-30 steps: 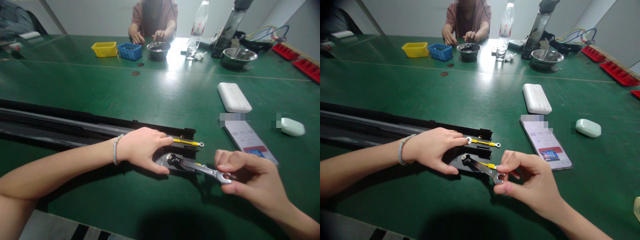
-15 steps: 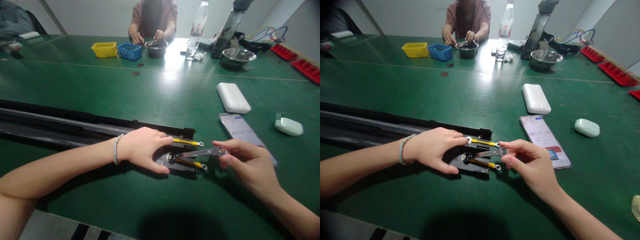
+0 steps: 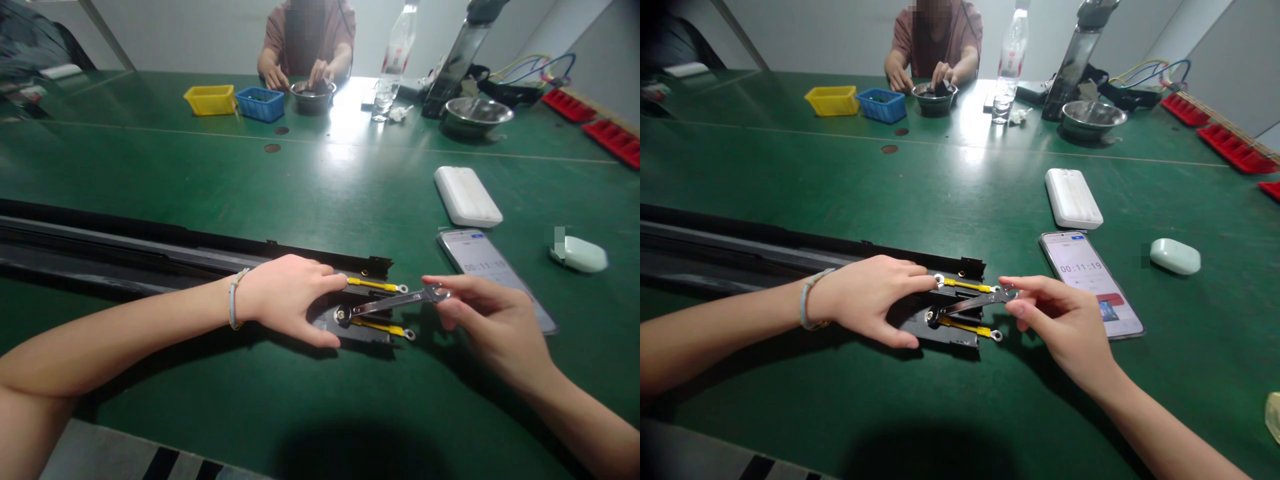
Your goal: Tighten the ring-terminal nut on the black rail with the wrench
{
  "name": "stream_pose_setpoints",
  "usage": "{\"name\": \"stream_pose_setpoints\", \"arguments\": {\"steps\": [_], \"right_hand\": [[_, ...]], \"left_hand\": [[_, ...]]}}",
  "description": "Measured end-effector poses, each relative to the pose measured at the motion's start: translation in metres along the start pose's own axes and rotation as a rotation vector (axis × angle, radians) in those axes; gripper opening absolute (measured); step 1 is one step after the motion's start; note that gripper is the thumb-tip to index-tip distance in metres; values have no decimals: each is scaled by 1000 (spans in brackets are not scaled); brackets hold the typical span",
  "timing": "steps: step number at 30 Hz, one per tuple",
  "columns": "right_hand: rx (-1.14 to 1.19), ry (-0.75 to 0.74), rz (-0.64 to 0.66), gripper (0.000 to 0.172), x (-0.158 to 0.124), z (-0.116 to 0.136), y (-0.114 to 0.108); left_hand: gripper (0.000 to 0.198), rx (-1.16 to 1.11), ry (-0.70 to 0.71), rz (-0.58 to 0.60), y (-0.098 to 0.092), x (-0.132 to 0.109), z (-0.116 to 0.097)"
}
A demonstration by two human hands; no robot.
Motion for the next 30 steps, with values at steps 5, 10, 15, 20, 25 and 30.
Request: {"name": "stream_pose_setpoints", "arguments": {"steps": [5,10,15,20,25,30], "right_hand": [[79,-60,15,14,0,4,0],[204,-166,82,16,-1,11,8],[278,-189,138,16,-6,15,16],[298,-184,141,15,-9,16,18],[288,-211,136,15,-8,19,16],[151,-172,38,19,-4,16,5]], "left_hand": [[60,9,-5,14,4,4,2],[59,28,-8,12,6,14,4],[58,-1,-1,6,4,20,6],[59,0,-6,8,3,21,6],[60,7,-12,17,5,20,7],[59,22,-6,14,6,16,4]]}}
Point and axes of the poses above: each hand's wrist, its own x-axis towards the middle knuckle, its own y-axis out of the palm, z = x × y, the point moved 9 cm from there along x, towards the middle knuckle, and after that the axes turned 15 degrees about -y, right-handed, at the moved point
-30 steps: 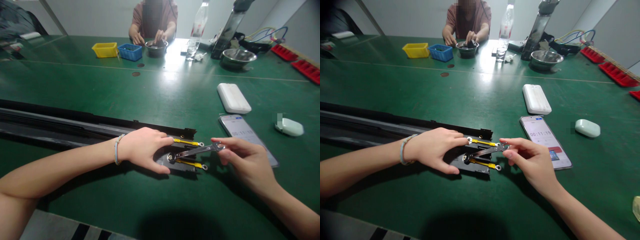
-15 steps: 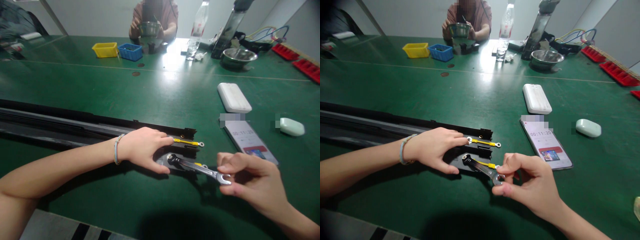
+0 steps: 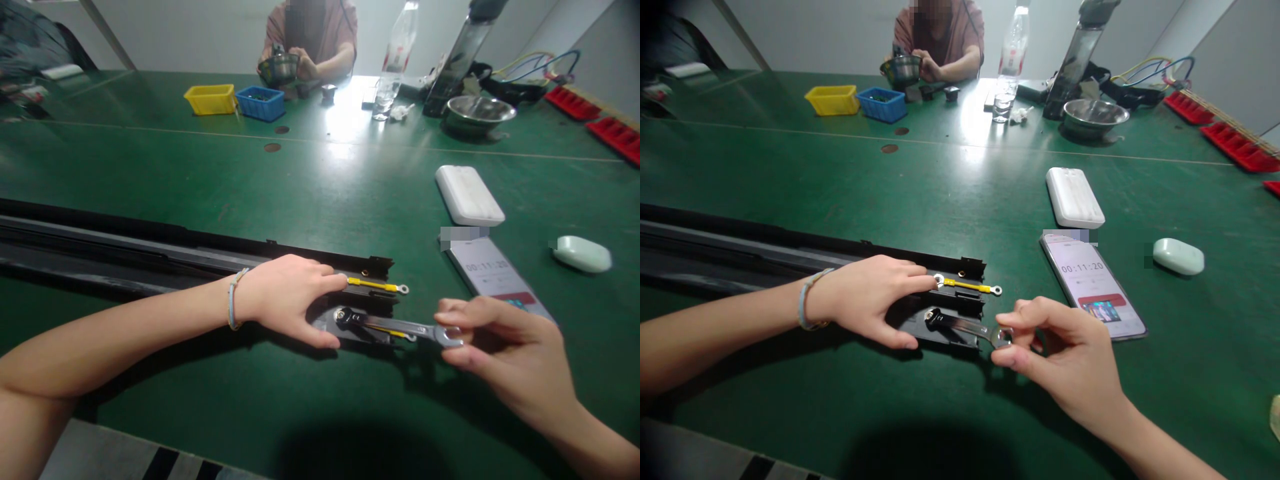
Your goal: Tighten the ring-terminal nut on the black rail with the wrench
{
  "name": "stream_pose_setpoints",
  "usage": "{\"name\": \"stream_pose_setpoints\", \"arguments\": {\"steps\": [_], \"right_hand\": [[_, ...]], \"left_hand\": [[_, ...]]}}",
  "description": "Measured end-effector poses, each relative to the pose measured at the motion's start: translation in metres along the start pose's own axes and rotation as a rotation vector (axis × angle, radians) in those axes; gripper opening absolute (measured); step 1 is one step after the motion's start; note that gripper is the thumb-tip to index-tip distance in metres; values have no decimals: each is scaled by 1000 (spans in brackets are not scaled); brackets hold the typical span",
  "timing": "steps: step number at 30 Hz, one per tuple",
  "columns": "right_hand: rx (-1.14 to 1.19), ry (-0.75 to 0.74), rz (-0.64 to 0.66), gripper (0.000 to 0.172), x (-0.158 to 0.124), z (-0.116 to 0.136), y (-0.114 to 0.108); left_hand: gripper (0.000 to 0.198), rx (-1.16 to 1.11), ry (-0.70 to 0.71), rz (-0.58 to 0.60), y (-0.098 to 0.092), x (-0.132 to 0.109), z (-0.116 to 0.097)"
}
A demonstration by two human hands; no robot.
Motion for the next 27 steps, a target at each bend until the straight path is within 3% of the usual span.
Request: {"name": "stream_pose_setpoints", "arguments": {"steps": [11,19,27], "right_hand": [[-165,90,-91,16,-2,-13,-13],[-225,125,-96,25,-5,-22,-16],[-276,118,-60,23,-3,-17,-16]], "left_hand": [[61,-4,-7,8,5,-1,-9],[59,-11,-18,20,6,-2,-10],[61,8,-17,23,8,-2,-9]]}}
Point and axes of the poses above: each hand's wrist, its own x-axis towards the middle knuckle, its own y-axis out of the palm, z = x × y, the point moved 9 cm from there along x, towards the middle knuckle, and after that the axes turned 15 degrees about -y, right-handed, at the moved point
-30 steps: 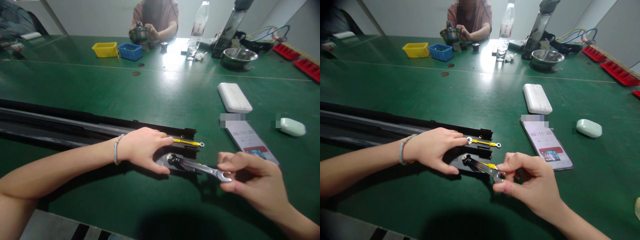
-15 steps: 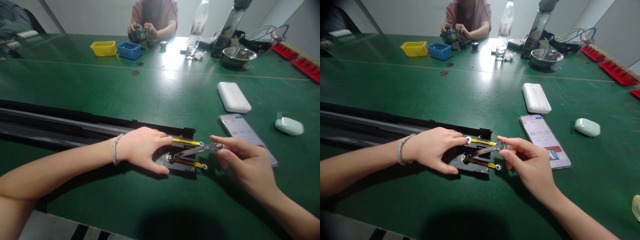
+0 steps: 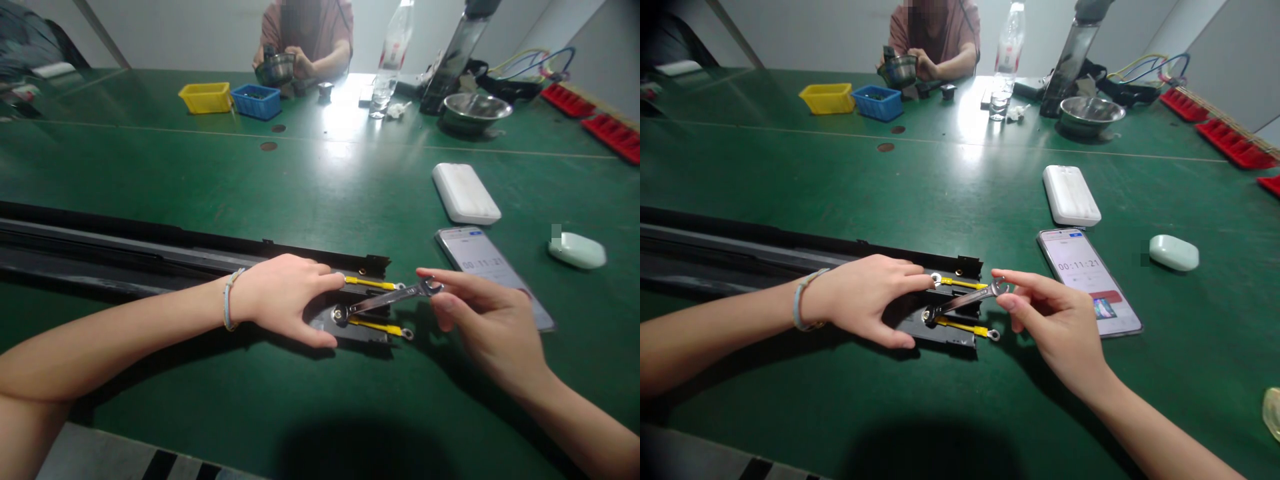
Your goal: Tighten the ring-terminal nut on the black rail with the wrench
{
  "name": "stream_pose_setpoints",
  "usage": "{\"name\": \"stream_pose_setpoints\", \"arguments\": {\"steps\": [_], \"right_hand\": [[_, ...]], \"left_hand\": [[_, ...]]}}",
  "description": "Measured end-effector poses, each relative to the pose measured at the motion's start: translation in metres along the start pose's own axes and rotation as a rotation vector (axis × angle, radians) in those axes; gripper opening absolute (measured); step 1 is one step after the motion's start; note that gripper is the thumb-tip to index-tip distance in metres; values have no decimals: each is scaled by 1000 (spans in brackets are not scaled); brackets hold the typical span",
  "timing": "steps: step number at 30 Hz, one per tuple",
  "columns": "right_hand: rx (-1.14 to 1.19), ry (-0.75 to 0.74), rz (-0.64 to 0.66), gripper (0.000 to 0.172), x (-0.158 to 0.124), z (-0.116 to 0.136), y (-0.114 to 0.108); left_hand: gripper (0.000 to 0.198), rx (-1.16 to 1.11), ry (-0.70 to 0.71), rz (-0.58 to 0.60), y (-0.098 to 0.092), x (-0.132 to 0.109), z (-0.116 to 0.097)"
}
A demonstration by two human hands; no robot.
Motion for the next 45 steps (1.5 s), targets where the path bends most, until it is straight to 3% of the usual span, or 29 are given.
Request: {"name": "stream_pose_setpoints", "arguments": {"steps": [6,21,34,45], "right_hand": [[77,-70,18,10,-3,-1,-3],[336,-173,143,17,-14,11,13],[362,-203,188,19,-11,26,21],[323,-237,160,19,-6,24,16]], "left_hand": [[62,4,6,-1,4,5,1],[61,-22,8,-7,0,13,7],[57,-26,16,-22,-7,16,9],[57,-27,16,-13,-9,9,10]]}}
Point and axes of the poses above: each hand's wrist, its own x-axis towards the middle knuckle, its own y-axis out of the palm, z = x × y, the point moved 9 cm from there along x, towards the middle knuckle, and after that the axes turned 15 degrees about -y, right-handed, at the moved point
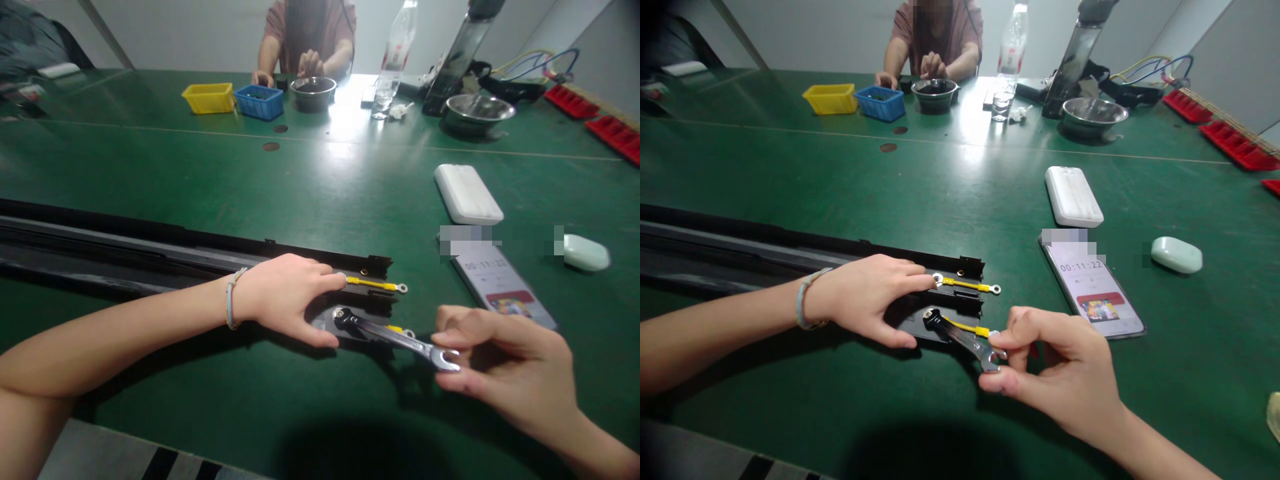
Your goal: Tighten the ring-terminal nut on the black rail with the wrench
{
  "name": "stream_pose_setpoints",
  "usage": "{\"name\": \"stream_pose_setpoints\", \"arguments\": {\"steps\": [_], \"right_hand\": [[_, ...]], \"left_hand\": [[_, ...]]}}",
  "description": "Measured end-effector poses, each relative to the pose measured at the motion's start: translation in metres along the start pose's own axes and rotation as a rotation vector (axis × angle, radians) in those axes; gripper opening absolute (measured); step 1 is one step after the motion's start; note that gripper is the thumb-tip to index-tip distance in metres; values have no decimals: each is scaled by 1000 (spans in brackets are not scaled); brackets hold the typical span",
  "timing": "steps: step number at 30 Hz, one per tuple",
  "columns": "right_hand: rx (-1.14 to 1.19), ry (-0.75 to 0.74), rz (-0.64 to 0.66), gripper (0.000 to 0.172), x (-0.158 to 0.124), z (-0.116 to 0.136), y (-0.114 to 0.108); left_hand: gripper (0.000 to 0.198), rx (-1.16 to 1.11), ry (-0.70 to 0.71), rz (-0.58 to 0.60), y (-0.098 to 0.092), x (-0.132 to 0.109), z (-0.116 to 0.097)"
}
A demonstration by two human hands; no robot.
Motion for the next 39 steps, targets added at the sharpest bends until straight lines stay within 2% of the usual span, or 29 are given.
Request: {"name": "stream_pose_setpoints", "arguments": {"steps": [5,10,15,26,36,39], "right_hand": [[-68,-9,-34,18,8,7,1],[-249,90,-137,12,8,3,-11],[-311,117,-134,12,6,-2,-16],[-317,252,-136,29,-2,-20,-20],[-280,185,-127,11,2,-13,-24],[-244,128,-99,12,0,-12,-25]], "left_hand": [[57,12,3,-10,-2,-7,2],[59,9,2,-5,0,-11,-1],[59,-1,2,-5,3,-10,-6],[56,5,-9,-1,4,-10,-13],[59,0,5,-14,8,-7,-9],[60,10,2,-16,9,-4,-8]]}}
Point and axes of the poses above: each hand's wrist, its own x-axis towards the middle knuckle, its own y-axis out of the palm, z = x × y, the point moved 9 cm from there along x, towards the middle knuckle, and after that the axes turned 15 degrees about -y, right-handed, at the moved point
